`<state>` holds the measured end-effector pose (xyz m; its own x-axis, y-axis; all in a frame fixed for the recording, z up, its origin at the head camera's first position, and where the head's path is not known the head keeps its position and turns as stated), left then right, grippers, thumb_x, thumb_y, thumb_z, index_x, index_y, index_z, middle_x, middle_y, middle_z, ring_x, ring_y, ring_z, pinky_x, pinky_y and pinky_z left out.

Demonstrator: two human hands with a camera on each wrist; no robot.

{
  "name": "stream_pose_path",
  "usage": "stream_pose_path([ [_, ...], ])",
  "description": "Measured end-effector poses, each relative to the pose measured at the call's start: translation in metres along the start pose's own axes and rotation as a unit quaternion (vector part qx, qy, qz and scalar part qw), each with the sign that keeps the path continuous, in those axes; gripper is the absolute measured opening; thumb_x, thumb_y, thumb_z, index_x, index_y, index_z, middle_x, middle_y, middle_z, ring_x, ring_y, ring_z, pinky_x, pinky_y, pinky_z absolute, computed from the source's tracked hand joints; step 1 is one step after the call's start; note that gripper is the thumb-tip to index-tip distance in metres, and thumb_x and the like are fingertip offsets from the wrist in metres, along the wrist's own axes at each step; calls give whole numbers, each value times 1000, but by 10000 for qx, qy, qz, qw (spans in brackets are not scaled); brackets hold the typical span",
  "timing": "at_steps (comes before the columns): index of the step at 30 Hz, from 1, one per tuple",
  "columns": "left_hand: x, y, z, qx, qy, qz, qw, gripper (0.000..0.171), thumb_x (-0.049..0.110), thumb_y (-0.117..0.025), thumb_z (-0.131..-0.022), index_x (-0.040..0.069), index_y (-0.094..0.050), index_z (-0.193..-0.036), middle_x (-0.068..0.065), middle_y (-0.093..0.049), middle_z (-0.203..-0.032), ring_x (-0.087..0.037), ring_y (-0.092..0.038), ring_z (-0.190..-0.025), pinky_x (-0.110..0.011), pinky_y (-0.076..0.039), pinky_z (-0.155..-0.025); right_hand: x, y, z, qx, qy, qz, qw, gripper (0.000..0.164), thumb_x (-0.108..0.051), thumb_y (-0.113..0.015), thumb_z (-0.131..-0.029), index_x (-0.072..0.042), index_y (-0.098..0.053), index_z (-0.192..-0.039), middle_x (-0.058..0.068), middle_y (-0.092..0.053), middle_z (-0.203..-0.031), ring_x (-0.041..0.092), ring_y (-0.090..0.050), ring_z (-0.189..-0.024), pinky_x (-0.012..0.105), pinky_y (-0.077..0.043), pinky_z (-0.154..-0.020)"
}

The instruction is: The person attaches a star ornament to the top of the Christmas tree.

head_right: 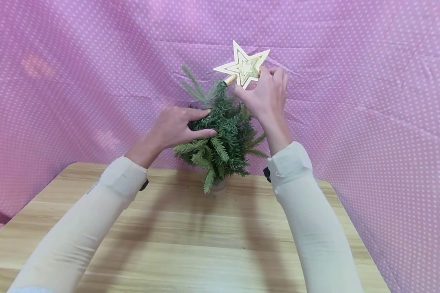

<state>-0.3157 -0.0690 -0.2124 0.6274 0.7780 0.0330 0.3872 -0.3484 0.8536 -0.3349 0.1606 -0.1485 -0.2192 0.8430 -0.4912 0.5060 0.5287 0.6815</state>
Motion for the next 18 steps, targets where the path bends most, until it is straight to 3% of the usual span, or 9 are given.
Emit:
stream_pose_path([
  [3, 0, 0, 0, 23, -17, 11, 10000, 70, 69, -64, -88, 20, -63, -139, -11, -75, -92, -13, -32, -52, -31, -38, -49, -3, 0, -1, 41, 77, 104, 9999, 78, -51, -73, -84, -7, -53, -146, 12, -45, -144, 25, -33, -133, 37, -31, -110],
  [10, -1, 0, 0, 76, -14, 18, 10000, 70, 69, -65, -87, 20, -64, -138, -6, -64, -68, -12, -26, -51, -30, -31, -46, -10, 0, -2, -9, 106, 239, 9997, 90, -52, -75, -85, -10, -40, -156, 11, -40, -147, 24, -31, -136, 35, -31, -111],
  [18, 0, -1, 0, 41, -56, -22, 10000, 70, 69, -64, -88, 21, -64, -139, -9, -71, -81, -13, -29, -52, -31, -33, -47, -7, -2, 0, 140, 189, 94, 9997, 85, -49, -79, -82, -10, -48, -151, 11, -43, -143, 23, -32, -133, 35, -31, -110],
])
Point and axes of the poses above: each hand's wrist, its own z-axis away from the middle knuckle, its own y-axis out of the back of the hand, x = y × z, the point moved 2 cm from there along -z, towards the middle knuckle
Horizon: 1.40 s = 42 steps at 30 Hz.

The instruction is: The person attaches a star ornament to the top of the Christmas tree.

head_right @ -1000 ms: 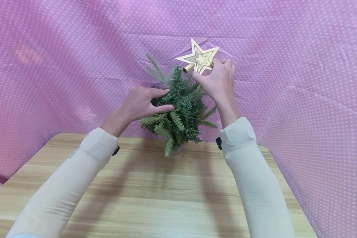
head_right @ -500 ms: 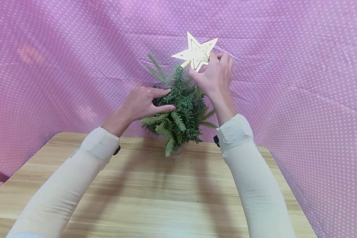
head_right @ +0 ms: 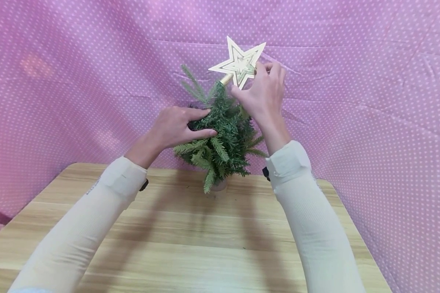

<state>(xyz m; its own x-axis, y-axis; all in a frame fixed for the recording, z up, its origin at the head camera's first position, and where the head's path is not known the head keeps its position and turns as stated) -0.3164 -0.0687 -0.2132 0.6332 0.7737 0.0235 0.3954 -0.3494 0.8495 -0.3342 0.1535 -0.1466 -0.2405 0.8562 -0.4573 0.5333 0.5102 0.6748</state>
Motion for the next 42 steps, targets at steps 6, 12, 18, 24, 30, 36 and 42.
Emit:
stream_pose_path([
  [6, 1, 0, 1, 53, -57, -39, 10000, 71, 70, -64, -88, 21, -64, -139, -4, -62, -66, -12, -26, -50, -30, -30, -46, 1, -2, 2, 205, 151, -128, 9996, 79, -44, -82, -81, -10, -52, -146, 10, -43, -143, 22, -32, -134, 33, -28, -112],
  [12, 1, 0, 2, 145, -87, -79, 9998, 69, 69, -65, -87, 21, -65, -137, -1, -56, -59, -11, -25, -49, -31, -30, -44, 2, -5, 4, 424, 482, -126, 9979, 69, -35, -84, -80, -7, -57, -138, 13, -45, -135, 25, -33, -130, 34, -30, -110],
  [18, 1, -1, 1, 41, 77, -112, 9999, 71, 72, -62, -87, 22, -64, -138, 1, -52, -56, -11, -25, -49, -30, -29, -44, 5, -8, 5, 259, 701, -71, 9972, 69, -31, -85, -79, -5, -57, -137, 14, -45, -133, 26, -34, -130, 37, -33, -109],
  [24, 5, 1, 1, -180, 242, -242, 9993, 74, 76, -56, -89, 24, -61, -141, -3, -62, -66, -13, -30, -50, -31, -33, -45, 6, -6, 3, 70, 1068, -179, 9941, 70, -27, -87, -78, -6, -56, -138, 15, -44, -137, 28, -35, -131, 39, -32, -111],
  [30, 8, 2, 1, -244, 251, -336, 9988, 75, 76, -54, -89, 24, -60, -142, -3, -62, -67, -12, -27, -50, -30, -31, -45, 8, -3, 1, 18, 1445, -204, 9893, 74, -24, -86, -79, -7, -52, -143, 15, -43, -141, 28, -31, -138, 38, -25, -117],
  [36, 10, 2, 1, -311, 305, -425, 9981, 76, 78, -51, -89, 25, -59, -143, 0, -49, -55, -12, -23, -50, -29, -26, -44, 7, -2, -4, 45, 1910, -91, 9815, 76, -21, -87, -80, -5, -50, -144, 17, -41, -146, 31, -34, -137, 39, -27, -117],
  [42, 13, 2, 0, -336, 391, -490, 9975, 77, 79, -49, -90, 25, -58, -144, 1, -41, -51, -11, -18, -50, -29, -22, -43, 2, 0, -7, 125, 2409, 88, 9704, 79, -18, -88, -79, -4, -49, -146, 18, -41, -144, 32, -37, -133, 39, -29, -116],
])
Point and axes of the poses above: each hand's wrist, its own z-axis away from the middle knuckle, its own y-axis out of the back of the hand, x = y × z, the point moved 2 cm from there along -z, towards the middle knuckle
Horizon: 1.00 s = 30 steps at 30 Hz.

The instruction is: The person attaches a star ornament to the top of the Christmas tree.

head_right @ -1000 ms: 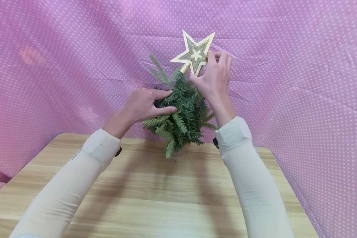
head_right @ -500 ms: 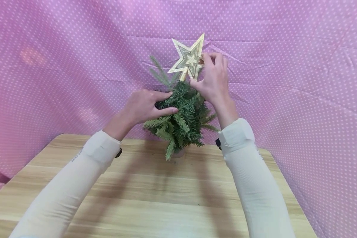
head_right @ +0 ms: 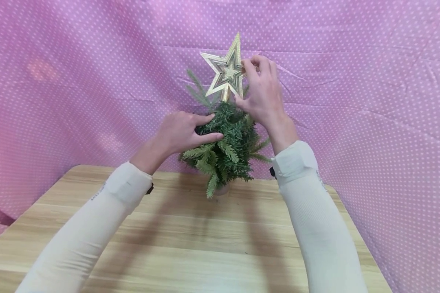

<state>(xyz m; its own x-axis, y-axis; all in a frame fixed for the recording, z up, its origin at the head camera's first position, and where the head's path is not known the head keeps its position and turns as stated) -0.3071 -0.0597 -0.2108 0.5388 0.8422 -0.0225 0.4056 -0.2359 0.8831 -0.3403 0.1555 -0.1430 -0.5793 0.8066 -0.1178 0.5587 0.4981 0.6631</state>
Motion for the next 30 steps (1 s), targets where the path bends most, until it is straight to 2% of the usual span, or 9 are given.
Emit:
stream_pose_path([
  [5, 1, 0, 0, -119, 77, -43, 9999, 79, 81, -46, -90, 26, -55, -146, 3, -35, -52, -11, -18, -50, -28, -23, -43, -4, 2, -2, 130, 459, 258, 9985, 77, -17, -88, -77, -4, -50, -144, 19, -41, -144, 34, -38, -131, 41, -33, -113],
  [10, 1, -1, -1, -191, 121, -90, 9997, 81, 82, -44, -89, 25, -54, -147, 4, -31, -52, -10, -18, -49, -27, -23, -43, -7, 3, -2, 212, 731, 400, 9963, 79, -16, -89, -76, -3, -49, -143, 21, -42, -142, 35, -38, -130, 42, -36, -111],
  [26, 1, 0, 0, 43, -5, -122, 9999, 79, 78, -50, -90, 23, -57, -145, 4, -30, -53, -10, -19, -49, -28, -25, -42, -16, 6, 3, 592, 989, 367, 9927, 80, -17, -87, -78, 0, -47, -146, 21, -43, -138, 35, -38, -129, 40, -37, -111],
  [30, -1, 0, 0, 84, -39, -114, 9999, 79, 78, -50, -89, 22, -57, -144, 3, -34, -52, -11, -20, -49, -28, -25, -42, -15, 5, 4, 675, 983, 370, 9922, 78, -17, -87, -77, 1, -49, -143, 21, -44, -137, 36, -39, -128, 39, -34, -112],
])
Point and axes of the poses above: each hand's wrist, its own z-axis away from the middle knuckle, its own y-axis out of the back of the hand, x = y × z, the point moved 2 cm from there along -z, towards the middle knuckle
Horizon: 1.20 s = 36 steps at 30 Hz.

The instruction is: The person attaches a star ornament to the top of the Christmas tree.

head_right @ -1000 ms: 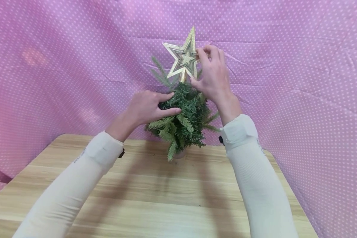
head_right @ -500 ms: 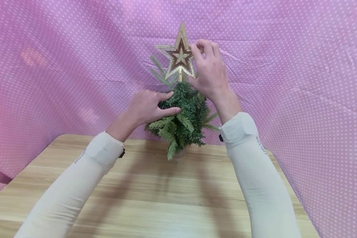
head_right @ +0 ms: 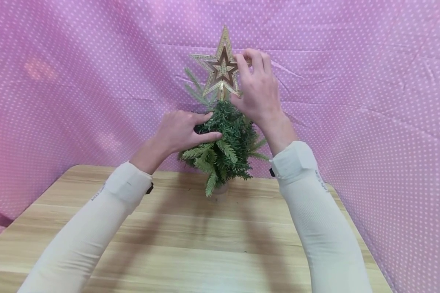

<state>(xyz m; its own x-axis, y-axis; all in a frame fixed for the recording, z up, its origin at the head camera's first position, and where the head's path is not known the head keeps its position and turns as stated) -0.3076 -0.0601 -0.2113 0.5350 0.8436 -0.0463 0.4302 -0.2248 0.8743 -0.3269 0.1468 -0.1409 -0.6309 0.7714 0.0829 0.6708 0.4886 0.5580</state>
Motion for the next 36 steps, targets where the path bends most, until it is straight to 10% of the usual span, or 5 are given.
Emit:
stream_pose_path([
  [10, -4, 2, -3, 131, -120, 155, 9997, 75, 76, -55, -89, 21, -61, -141, -6, -64, -68, -16, -40, -52, -32, -39, -45, 4, -3, -2, -358, -162, 72, 9992, 81, -15, -89, -76, 0, -49, -145, 21, -42, -142, 36, -37, -132, 40, -35, -112],
  [17, -8, 6, -6, 161, -159, 305, 9993, 67, 70, -55, -93, 21, -65, -138, -9, -71, -124, -25, -71, -86, -34, -52, -56, 7, -3, 3, -225, -6, 77, 9997, 75, -17, -88, -78, 1, -52, -141, 22, -44, -143, 37, -39, -133, 41, -32, -114],
  [25, -16, 12, -5, 335, 59, 504, 9981, 66, 69, -51, -96, 21, -64, -139, -2, -63, -138, -26, -61, -125, -45, -50, -100, 11, 7, 7, 50, -98, -6, 9999, 63, -18, -82, -84, 3, -56, -137, 23, -48, -138, 38, -42, -130, 41, -33, -114],
  [36, -30, 18, 9, 586, 231, 658, 9958, 62, 65, -55, -96, 19, -66, -136, -4, -63, -138, -28, -58, -129, -49, -45, -106, 10, 16, 22, 147, -256, -46, 9996, 43, -16, -73, -90, 5, -63, -126, 25, -52, -132, 41, -44, -126, 46, -36, -109],
])
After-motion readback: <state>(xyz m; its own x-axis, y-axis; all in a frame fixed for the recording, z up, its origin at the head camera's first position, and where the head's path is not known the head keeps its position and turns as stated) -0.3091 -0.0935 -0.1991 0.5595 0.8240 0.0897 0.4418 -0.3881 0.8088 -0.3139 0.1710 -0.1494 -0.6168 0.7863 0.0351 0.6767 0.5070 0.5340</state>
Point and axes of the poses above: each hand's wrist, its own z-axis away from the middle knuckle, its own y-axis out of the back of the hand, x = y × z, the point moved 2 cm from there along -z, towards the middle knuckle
